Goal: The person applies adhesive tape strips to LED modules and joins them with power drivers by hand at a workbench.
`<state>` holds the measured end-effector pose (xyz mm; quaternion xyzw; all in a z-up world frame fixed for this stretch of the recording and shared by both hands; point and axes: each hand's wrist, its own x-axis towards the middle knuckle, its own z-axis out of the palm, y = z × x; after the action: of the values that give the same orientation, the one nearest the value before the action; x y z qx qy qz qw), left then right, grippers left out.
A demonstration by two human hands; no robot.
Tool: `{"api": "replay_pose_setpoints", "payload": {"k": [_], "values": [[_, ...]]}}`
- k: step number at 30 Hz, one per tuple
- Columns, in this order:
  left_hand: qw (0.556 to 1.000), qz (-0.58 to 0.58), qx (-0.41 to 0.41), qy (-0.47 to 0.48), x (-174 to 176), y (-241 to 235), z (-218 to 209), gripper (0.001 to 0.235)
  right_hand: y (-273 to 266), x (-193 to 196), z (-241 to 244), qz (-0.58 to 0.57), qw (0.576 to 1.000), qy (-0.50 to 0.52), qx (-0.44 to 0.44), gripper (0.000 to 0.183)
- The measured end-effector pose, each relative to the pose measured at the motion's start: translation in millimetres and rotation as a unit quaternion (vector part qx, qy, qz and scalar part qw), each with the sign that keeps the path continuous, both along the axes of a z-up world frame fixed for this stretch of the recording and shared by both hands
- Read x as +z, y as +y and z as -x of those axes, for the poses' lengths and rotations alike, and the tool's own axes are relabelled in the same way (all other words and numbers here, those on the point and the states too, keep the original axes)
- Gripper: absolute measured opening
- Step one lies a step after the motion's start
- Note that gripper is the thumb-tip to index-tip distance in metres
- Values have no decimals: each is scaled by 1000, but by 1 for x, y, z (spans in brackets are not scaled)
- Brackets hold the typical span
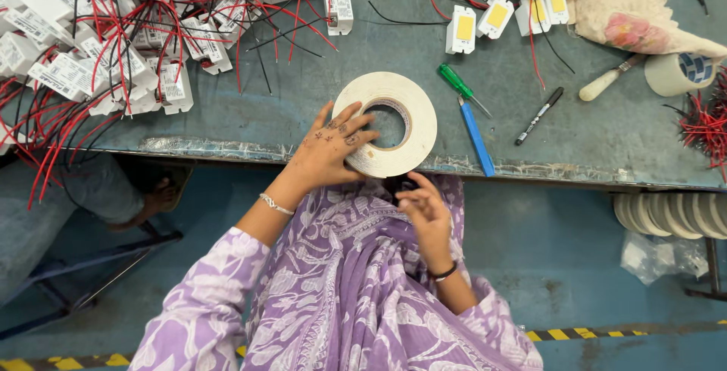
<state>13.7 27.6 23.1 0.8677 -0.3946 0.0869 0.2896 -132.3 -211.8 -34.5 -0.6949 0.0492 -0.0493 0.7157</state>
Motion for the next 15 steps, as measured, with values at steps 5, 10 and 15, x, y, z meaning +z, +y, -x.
{"api": "replay_pose_setpoints", "payload": {"k": [5, 10, 15], "values": [[993, 49, 101, -25, -33, -17, 22, 77, 33, -1, 16, 50, 996, -8, 69, 47], [977, 40, 204, -39, -43, -43, 50, 84, 40, -3, 1, 65, 994, -58, 66, 53], [989, 0, 139, -58, -26, -21, 42, 85, 24, -10, -14, 0, 999, -17, 51, 45]]}}
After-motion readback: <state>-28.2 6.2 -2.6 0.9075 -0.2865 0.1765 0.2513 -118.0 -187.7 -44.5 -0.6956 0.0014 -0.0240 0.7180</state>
